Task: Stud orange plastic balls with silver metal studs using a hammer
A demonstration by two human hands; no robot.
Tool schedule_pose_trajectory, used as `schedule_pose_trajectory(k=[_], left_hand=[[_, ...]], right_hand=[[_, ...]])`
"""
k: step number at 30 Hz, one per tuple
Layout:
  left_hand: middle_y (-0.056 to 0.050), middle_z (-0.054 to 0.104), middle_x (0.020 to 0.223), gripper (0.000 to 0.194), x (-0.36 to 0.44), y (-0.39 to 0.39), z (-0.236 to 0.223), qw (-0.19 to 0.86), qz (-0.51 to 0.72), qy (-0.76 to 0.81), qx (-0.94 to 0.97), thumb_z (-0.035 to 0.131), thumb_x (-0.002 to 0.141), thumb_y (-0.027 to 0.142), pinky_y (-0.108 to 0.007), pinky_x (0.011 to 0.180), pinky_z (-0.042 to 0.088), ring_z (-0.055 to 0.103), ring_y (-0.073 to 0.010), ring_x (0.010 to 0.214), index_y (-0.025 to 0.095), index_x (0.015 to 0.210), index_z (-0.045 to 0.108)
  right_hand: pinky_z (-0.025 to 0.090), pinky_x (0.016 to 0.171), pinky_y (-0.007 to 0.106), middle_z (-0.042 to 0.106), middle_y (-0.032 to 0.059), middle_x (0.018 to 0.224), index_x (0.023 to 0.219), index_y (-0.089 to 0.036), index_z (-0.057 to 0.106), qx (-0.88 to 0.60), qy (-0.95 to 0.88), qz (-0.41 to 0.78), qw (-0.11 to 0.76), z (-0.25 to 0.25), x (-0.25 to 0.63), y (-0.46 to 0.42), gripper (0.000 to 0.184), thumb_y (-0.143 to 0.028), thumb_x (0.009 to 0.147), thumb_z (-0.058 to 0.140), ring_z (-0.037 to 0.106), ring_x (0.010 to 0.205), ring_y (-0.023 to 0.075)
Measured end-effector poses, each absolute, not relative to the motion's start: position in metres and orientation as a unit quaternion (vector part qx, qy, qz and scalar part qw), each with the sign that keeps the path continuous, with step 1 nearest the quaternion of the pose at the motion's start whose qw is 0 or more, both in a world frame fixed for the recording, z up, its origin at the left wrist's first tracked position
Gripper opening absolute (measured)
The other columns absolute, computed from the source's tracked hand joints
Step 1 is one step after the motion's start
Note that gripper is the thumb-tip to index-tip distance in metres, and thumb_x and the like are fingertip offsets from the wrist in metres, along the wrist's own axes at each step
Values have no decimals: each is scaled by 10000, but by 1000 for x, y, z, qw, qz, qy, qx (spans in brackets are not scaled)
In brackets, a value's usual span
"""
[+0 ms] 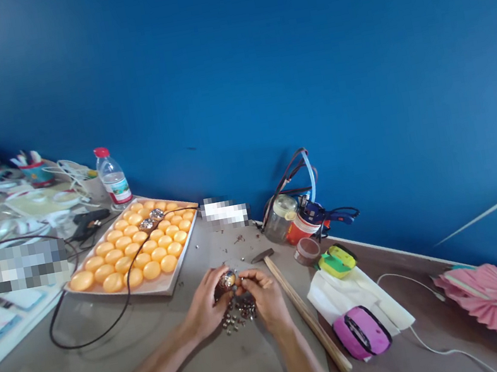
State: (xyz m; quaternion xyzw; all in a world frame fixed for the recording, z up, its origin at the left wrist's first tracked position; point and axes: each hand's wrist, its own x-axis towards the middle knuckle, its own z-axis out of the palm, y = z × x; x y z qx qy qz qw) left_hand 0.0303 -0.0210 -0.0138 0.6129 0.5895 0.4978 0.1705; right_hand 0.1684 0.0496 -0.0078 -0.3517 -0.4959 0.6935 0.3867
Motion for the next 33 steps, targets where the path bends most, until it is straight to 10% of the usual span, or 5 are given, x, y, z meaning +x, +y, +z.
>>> schedule_pose_trajectory(k=[33], left_hand=[[-78, 525, 1000, 417, 33, -27, -15, 197, 451, 572, 657, 414, 769, 54, -294, 790, 454, 536, -172, 909, 209, 1151, 470]], right_hand=[[348, 493, 214, 467, -60, 530, 654, -187, 472, -444, -613, 570, 319, 1, 159, 34, 121, -262, 663, 567, 427, 501, 100]])
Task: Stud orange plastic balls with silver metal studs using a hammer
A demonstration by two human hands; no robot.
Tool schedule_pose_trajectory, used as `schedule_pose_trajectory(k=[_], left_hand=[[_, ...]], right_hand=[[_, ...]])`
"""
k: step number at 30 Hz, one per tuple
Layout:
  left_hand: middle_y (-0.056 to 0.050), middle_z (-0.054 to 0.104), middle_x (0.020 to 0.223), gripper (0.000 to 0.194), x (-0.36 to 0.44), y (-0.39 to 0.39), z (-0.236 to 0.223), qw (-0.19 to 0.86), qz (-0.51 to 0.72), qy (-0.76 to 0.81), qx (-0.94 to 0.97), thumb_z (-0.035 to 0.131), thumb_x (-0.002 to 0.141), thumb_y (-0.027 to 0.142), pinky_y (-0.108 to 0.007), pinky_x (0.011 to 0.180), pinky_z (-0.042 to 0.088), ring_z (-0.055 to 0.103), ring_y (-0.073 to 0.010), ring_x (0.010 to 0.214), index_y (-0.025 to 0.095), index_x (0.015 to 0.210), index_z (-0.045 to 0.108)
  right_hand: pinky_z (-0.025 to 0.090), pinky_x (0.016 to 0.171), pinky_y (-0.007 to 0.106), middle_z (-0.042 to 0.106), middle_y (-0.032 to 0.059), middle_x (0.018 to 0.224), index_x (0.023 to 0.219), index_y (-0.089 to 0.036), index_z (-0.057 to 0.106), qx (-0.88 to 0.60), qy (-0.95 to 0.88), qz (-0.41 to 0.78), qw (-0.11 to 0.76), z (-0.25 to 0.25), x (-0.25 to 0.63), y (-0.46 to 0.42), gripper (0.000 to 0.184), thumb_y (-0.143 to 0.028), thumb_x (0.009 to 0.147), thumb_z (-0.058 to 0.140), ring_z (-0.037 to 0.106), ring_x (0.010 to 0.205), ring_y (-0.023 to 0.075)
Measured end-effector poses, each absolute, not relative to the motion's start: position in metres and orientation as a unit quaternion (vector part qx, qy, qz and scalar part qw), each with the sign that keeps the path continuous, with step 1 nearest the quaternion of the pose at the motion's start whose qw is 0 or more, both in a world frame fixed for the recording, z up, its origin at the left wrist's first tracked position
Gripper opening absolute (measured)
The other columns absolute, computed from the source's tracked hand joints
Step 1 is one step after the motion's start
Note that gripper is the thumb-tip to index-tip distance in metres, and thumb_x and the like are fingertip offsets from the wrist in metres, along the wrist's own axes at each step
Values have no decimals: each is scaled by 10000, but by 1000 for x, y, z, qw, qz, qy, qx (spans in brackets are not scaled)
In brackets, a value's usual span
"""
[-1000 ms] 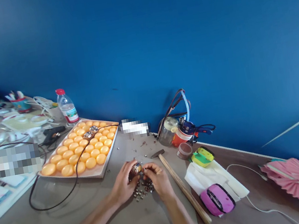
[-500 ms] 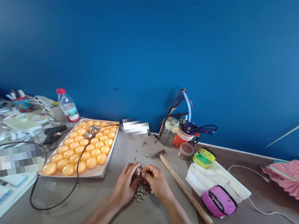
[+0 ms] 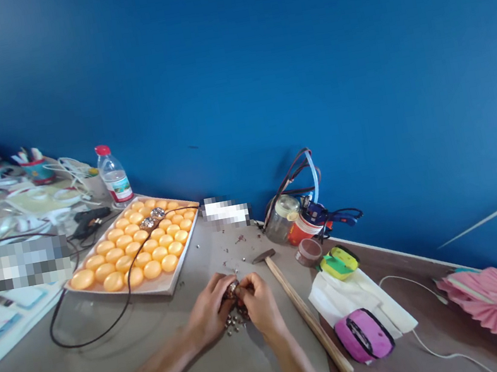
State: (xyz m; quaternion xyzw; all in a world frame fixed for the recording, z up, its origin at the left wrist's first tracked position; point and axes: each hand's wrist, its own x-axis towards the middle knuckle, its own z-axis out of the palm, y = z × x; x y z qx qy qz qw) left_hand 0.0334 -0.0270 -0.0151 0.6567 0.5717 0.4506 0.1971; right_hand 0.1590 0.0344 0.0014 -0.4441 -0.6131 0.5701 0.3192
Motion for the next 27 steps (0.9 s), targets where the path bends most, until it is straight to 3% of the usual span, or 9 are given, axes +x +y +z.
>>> schedule_pose_trajectory(k=[5, 9, 12, 14, 16, 19, 27], left_hand=[[-70, 528, 1012, 419, 33, -25, -12, 199, 474, 584, 629, 469, 760, 98, -316, 806, 454, 539, -175, 897, 214, 1162, 453], [-82, 545, 1053, 405, 29, -22, -11, 174, 500, 610, 590, 484, 762, 128, -345, 875, 426, 528, -189, 977, 196, 1160, 446], [-76, 569, 1036, 394, 26, -20, -11, 159, 518, 636, 550, 480, 763, 142, -356, 882, 421, 540, -189, 965, 196, 1152, 446], [-71, 580, 1029, 390, 25, -19, -12, 163, 521, 647, 532, 483, 762, 158, -349, 864, 431, 553, -185, 942, 196, 1148, 450], [-63, 590, 1018, 386, 25, -18, -12, 175, 521, 651, 523, 497, 756, 175, -336, 844, 441, 563, -182, 924, 198, 1139, 459], [-49, 603, 977, 375, 26, -18, -12, 189, 521, 651, 518, 513, 747, 188, -322, 817, 449, 573, -175, 882, 199, 1119, 466], [-44, 593, 935, 370, 22, -14, -14, 206, 536, 666, 477, 537, 725, 186, -331, 808, 436, 562, -177, 858, 183, 1090, 478]], right_hand=[[372, 516, 225, 490, -39, 578, 698, -186, 502, -436, -648, 513, 357, 2, 167, 44, 149, -326, 701, 551, 448, 534, 116], [417, 698, 304, 600, 64, 804, 833, -168, 564, -488, -717, 290, 404, -7, 187, 64, 195, -330, 763, 481, 539, 745, 187], [391, 730, 367, 600, 130, 951, 934, -171, 600, -572, -750, 90, 318, -21, 202, 78, 249, -284, 726, 519, 531, 882, 261], [385, 699, 372, 607, 148, 956, 962, -174, 610, -599, -765, 34, 233, -29, 210, 84, 268, -257, 717, 542, 541, 870, 283], [382, 666, 352, 618, 151, 917, 956, -169, 618, -596, -783, 13, 177, -34, 215, 87, 245, -216, 738, 517, 564, 813, 272], [388, 649, 328, 625, 146, 855, 922, -150, 625, -572, -804, 6, 164, -36, 216, 87, 224, -178, 768, 465, 584, 747, 244], [427, 738, 282, 602, 97, 914, 992, -157, 552, -411, -845, 144, 311, -2, 199, 67, 245, -237, 870, 356, 575, 839, 186]])
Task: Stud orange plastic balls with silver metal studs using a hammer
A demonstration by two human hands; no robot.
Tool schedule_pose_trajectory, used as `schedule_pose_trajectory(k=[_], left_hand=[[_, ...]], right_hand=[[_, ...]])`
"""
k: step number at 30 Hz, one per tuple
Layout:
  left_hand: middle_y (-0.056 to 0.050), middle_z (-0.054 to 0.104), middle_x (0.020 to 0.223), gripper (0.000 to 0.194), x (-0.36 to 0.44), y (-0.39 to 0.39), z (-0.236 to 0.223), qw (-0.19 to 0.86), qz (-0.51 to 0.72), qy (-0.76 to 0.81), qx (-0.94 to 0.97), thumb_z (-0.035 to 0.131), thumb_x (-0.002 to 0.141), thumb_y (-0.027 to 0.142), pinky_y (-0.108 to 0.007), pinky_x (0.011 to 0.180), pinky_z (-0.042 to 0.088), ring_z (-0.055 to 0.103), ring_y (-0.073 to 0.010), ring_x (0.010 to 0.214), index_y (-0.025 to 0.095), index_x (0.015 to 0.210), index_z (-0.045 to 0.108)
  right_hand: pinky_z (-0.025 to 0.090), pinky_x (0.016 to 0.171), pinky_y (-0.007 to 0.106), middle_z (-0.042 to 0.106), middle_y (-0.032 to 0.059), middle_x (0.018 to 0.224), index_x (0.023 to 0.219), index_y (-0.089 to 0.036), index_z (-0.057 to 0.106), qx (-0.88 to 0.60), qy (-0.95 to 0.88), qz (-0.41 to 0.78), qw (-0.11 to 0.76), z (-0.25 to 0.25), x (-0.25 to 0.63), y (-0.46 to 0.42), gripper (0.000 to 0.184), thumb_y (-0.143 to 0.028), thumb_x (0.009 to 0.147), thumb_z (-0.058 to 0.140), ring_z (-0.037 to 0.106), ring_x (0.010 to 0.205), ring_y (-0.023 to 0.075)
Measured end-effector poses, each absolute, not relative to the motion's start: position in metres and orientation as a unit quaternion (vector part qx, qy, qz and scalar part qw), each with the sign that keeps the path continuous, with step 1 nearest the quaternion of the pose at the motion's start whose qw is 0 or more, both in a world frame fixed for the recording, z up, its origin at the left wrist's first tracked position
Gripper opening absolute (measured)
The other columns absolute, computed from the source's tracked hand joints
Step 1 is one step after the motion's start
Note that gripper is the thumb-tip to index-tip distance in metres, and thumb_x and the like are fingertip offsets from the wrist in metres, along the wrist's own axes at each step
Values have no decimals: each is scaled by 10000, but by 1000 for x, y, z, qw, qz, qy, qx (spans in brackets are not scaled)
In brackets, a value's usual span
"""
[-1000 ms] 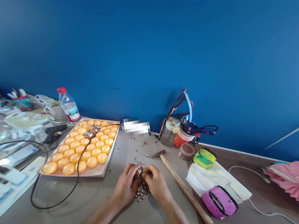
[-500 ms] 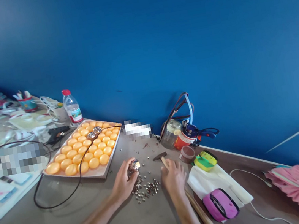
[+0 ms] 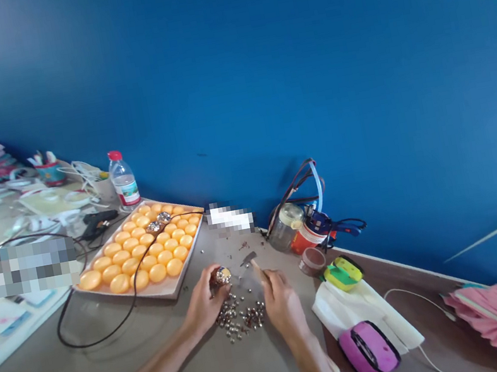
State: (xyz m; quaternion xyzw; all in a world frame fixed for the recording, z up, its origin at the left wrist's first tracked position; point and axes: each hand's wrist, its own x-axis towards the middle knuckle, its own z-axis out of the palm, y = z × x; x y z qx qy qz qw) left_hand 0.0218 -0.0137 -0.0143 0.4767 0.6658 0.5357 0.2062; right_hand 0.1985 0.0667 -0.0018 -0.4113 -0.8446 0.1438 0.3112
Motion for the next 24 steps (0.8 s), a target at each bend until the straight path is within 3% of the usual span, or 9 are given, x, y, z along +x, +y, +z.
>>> schedule_pose_trajectory(k=[9, 24], left_hand=[[-20, 575, 852, 330, 22, -12, -16, 249, 580, 638, 441, 523, 704, 127, -305, 755, 425, 543, -153, 792, 178, 1027, 482], [-9, 553, 819, 284, 21, -11, -12, 292, 584, 635, 414, 522, 711, 169, -291, 712, 419, 536, -146, 748, 184, 983, 442]], right_hand=[[387, 584, 231, 562, 31, 718, 858, -177, 573, -333, -860, 276, 269, 33, 179, 36, 262, -271, 896, 332, 511, 631, 139], [399, 645, 238, 573, 48, 806, 913, -184, 552, -336, -858, 262, 287, 37, 177, 30, 241, -244, 894, 320, 530, 708, 150]])
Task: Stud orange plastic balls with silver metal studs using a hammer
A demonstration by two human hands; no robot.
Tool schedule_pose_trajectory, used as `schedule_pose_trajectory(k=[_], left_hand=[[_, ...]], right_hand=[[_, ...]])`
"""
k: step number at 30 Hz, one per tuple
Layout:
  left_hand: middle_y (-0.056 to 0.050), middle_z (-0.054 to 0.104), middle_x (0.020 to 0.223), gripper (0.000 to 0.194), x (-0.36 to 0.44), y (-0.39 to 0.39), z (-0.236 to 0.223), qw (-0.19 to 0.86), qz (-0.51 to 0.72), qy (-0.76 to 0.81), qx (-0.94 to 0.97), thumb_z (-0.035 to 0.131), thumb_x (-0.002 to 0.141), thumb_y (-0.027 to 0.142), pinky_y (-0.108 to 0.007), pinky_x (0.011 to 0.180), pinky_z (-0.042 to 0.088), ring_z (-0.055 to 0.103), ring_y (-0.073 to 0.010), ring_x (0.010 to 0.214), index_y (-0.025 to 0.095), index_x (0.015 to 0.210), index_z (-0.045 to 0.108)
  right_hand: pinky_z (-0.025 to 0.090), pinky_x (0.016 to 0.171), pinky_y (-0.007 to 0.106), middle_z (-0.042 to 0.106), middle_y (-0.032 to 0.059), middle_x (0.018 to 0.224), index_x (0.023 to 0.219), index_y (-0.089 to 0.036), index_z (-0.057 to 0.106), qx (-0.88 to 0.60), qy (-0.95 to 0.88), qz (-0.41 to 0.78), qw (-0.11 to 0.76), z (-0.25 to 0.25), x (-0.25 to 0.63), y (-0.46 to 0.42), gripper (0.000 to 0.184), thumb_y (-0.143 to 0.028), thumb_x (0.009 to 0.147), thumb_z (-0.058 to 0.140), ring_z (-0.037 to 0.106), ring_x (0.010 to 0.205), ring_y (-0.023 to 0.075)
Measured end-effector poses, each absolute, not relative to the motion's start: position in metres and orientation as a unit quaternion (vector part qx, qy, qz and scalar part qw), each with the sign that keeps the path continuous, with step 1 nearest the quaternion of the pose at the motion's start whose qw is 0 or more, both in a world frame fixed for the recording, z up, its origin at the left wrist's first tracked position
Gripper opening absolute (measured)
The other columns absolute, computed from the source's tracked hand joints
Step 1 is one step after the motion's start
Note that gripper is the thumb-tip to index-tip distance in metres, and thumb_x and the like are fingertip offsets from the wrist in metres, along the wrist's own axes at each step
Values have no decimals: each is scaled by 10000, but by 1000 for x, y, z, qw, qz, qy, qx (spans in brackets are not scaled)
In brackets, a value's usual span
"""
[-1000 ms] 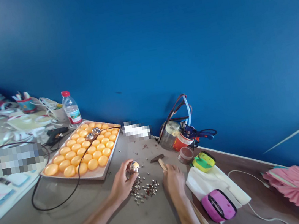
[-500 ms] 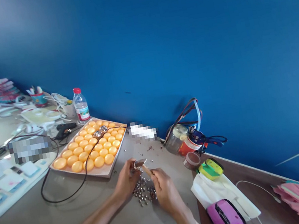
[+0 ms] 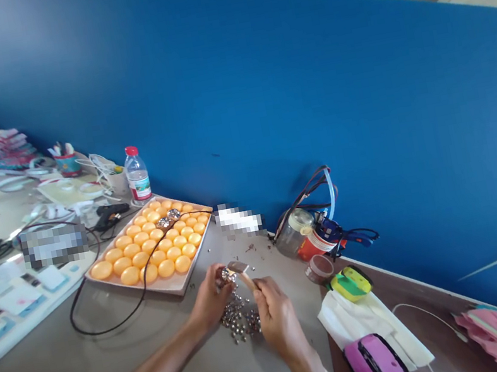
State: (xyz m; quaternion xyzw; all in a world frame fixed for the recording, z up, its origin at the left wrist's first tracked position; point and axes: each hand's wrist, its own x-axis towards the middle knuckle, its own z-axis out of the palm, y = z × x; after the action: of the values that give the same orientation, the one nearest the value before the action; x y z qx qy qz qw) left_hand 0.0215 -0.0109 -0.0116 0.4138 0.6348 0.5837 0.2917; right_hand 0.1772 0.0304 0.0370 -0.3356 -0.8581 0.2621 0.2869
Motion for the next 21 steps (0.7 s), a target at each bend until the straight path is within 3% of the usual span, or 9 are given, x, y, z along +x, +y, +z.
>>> schedule_pose_trajectory(k=[8, 16, 21], left_hand=[[-7, 567, 787, 327, 20, -8, -12, 287, 607, 642, 370, 565, 709, 269, -292, 686, 433, 549, -155, 739, 179, 1004, 455], [-21, 582, 813, 300, 19, -9, -13, 272, 614, 640, 373, 564, 715, 256, -306, 703, 443, 558, -164, 766, 171, 987, 469], [-37, 573, 856, 322, 17, -10, -13, 270, 596, 650, 387, 545, 742, 289, -328, 745, 445, 558, -179, 821, 167, 1027, 458]], right_hand=[[386, 580, 235, 570, 35, 731, 853, -180, 551, -357, -848, 269, 284, 36, 181, 35, 251, -277, 891, 322, 516, 637, 145], [396, 608, 242, 585, 47, 755, 830, -183, 556, -348, -858, 267, 266, 33, 179, 36, 254, -280, 890, 329, 533, 661, 153], [423, 648, 266, 614, 74, 802, 944, -165, 559, -412, -825, 197, 334, 19, 191, 55, 272, -308, 883, 336, 571, 715, 178]])
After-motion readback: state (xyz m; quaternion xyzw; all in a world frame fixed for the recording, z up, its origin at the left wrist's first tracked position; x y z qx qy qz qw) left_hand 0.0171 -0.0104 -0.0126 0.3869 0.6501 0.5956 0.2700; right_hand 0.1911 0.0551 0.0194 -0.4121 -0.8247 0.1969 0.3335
